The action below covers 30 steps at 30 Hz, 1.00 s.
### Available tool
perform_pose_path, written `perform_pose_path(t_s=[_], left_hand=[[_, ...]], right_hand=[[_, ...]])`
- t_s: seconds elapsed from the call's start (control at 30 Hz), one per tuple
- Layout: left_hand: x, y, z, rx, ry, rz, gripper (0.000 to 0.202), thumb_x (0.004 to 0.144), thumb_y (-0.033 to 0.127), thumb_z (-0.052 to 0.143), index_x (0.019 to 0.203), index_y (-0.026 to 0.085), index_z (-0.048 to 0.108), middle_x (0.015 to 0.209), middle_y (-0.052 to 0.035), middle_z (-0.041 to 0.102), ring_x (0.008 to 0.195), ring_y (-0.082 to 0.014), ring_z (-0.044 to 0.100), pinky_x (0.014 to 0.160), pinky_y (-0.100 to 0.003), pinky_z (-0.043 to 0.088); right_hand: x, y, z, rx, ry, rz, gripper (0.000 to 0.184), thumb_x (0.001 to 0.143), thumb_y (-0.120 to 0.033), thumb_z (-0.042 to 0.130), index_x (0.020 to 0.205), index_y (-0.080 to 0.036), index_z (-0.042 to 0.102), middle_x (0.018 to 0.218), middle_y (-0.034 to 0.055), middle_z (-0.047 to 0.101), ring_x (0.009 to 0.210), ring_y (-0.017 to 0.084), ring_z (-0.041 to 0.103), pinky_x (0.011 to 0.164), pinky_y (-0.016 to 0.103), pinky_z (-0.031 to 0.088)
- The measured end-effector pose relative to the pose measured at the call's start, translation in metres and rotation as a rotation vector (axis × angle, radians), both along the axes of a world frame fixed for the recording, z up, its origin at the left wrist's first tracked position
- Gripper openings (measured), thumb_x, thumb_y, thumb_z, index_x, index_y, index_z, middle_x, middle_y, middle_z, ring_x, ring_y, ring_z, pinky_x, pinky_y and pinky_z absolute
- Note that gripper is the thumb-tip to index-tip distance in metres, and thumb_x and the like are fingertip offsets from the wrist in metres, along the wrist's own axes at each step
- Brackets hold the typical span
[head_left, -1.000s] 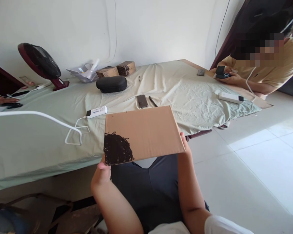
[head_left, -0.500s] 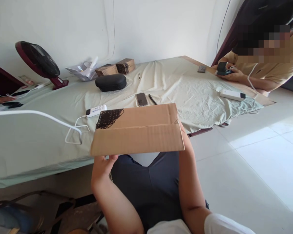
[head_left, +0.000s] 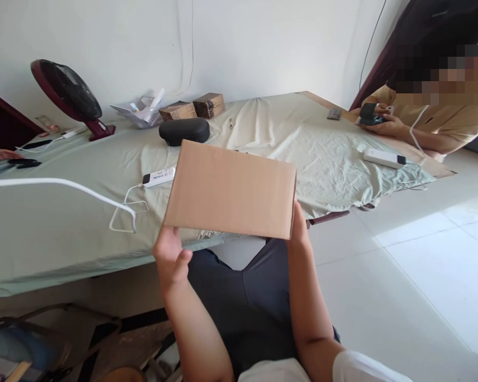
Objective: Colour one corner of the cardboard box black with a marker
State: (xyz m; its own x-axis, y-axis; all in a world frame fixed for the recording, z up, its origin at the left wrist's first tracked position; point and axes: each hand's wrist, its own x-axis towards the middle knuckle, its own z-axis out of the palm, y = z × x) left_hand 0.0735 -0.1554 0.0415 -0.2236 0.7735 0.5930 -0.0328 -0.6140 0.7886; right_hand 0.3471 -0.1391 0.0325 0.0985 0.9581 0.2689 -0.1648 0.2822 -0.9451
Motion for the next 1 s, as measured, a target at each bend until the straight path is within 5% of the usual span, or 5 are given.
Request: perform_pose_path(t_s=[0.3, 0.47, 0.63, 0.8, 1.0], left_hand=[[0.0, 0.006, -0.008, 0.069, 0.218, 0.051, 0.106, 0.077, 0.065, 0.087, 0.167, 0.034, 0.043, 0.172, -0.0122, 0.044, 0.165, -0.0375, 0.035, 0.135, -0.053, 0.03], [0.036, 0.002, -0.004, -0.024, 0.064, 0.15, 0.137, 0.067, 0.08, 0.088, 0.173, 0.05, 0.007, 0.187, -0.0028, -0.008, 0.174, -0.0373, 0.0, 0.127, -0.054, 0.045], [0.047, 0.005, -0.041, -0.295, -0.037, 0.186, 0.112, 0.067, 0.068, 0.094, 0.159, 0.022, 0.05, 0.144, -0.0183, 0.068, 0.139, -0.0374, 0.066, 0.123, -0.053, 0.051], [0.025, 0.008, -0.049, -0.32, -0.095, 0.097, 0.12, 0.051, 0.079, 0.094, 0.15, 0.02, 0.059, 0.128, -0.0158, 0.075, 0.119, -0.0364, 0.075, 0.11, -0.051, 0.06], [0.047, 0.006, -0.002, -0.127, 0.08, 0.155, 0.147, 0.073, 0.061, 0.094, 0.174, 0.039, -0.01, 0.186, -0.0147, -0.005, 0.17, -0.0352, 0.023, 0.125, -0.047, 0.049]], right_hand=[[-0.007, 0.004, 0.008, -0.284, 0.493, 0.092, 0.075, 0.067, -0.059, 0.086, 0.133, -0.031, 0.063, 0.138, 0.007, 0.075, 0.137, 0.039, 0.067, 0.109, 0.056, 0.06], [-0.018, 0.012, -0.009, -0.234, 0.49, 0.099, 0.074, 0.058, -0.055, 0.086, 0.123, -0.03, 0.06, 0.139, 0.01, 0.071, 0.139, 0.041, 0.062, 0.108, 0.054, 0.058], [-0.016, 0.019, -0.028, 0.13, 0.257, 0.217, 0.074, 0.058, -0.05, 0.094, 0.118, -0.035, 0.054, 0.161, 0.0043, 0.052, 0.158, 0.038, 0.043, 0.126, 0.055, 0.041], [0.013, 0.014, -0.024, 0.208, -0.119, 0.467, 0.109, 0.073, -0.059, 0.088, 0.163, -0.041, 0.031, 0.174, 0.009, 0.033, 0.164, 0.037, 0.034, 0.132, 0.06, 0.029], [-0.012, 0.01, -0.015, 0.274, -0.494, 0.187, 0.13, 0.075, -0.049, 0.09, 0.176, -0.036, 0.01, 0.168, 0.0171, 0.026, 0.163, 0.043, 0.026, 0.127, 0.064, 0.039]])
